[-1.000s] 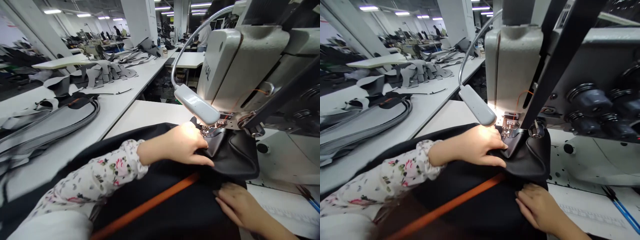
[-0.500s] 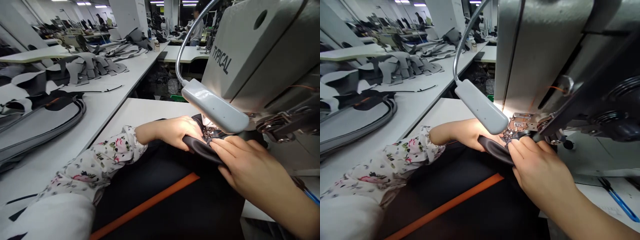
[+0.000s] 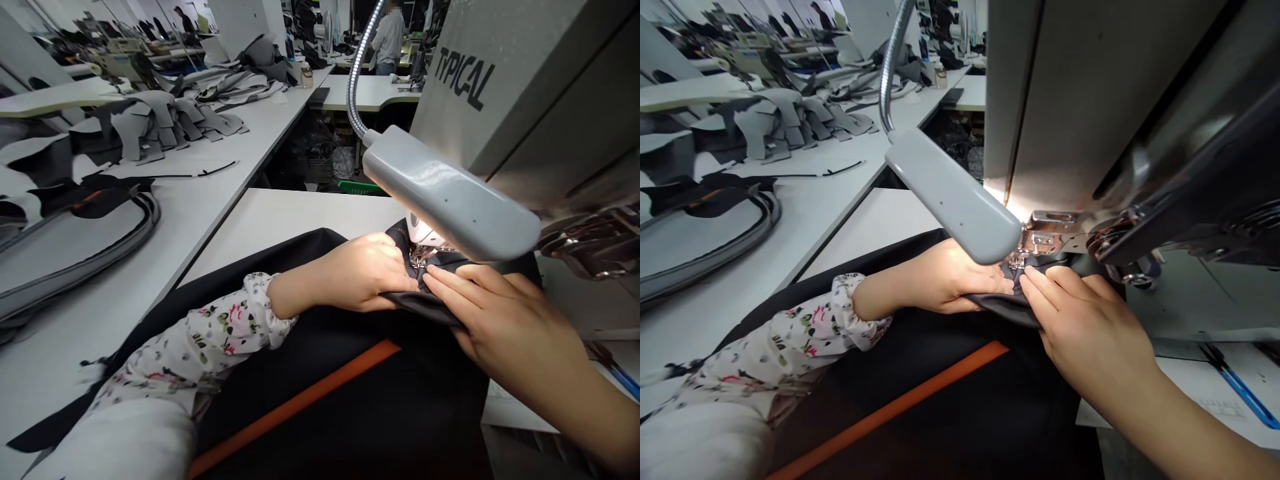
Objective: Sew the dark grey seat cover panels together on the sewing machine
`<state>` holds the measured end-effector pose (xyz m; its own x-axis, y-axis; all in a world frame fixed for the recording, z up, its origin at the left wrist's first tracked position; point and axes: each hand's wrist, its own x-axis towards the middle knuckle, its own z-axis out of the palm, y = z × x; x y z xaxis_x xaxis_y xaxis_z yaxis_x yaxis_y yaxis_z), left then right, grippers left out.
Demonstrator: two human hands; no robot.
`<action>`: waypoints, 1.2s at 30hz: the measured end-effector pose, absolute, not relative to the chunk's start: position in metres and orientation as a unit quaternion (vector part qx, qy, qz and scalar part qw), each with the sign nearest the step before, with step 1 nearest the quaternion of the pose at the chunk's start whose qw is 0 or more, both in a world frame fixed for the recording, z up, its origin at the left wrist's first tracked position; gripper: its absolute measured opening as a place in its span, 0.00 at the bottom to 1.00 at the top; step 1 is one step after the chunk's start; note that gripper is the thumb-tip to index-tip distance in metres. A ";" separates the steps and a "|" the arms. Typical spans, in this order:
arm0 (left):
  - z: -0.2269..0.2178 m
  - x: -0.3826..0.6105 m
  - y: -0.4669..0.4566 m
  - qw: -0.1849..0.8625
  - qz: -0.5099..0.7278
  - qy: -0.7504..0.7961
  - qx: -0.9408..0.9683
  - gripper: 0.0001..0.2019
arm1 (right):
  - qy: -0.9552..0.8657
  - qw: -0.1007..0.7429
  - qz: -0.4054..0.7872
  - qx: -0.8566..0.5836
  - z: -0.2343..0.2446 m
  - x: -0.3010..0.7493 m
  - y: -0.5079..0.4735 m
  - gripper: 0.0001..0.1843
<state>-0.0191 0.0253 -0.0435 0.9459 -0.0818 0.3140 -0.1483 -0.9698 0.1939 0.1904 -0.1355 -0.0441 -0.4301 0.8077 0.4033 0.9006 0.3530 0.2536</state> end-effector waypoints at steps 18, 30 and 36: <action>-0.062 -0.008 -0.022 -0.107 0.289 0.032 0.951 0.19 | -0.831 0.152 -0.186 -0.501 -0.062 0.212 -0.134 0.28; -0.080 0.005 -0.045 -0.163 0.370 0.121 0.907 0.10 | -0.849 0.222 -0.161 -0.452 -0.075 0.236 -0.112 0.29; -0.092 0.019 -0.062 -0.182 0.417 0.182 0.872 0.06 | -0.867 0.268 -0.151 -0.392 -0.080 0.248 -0.095 0.33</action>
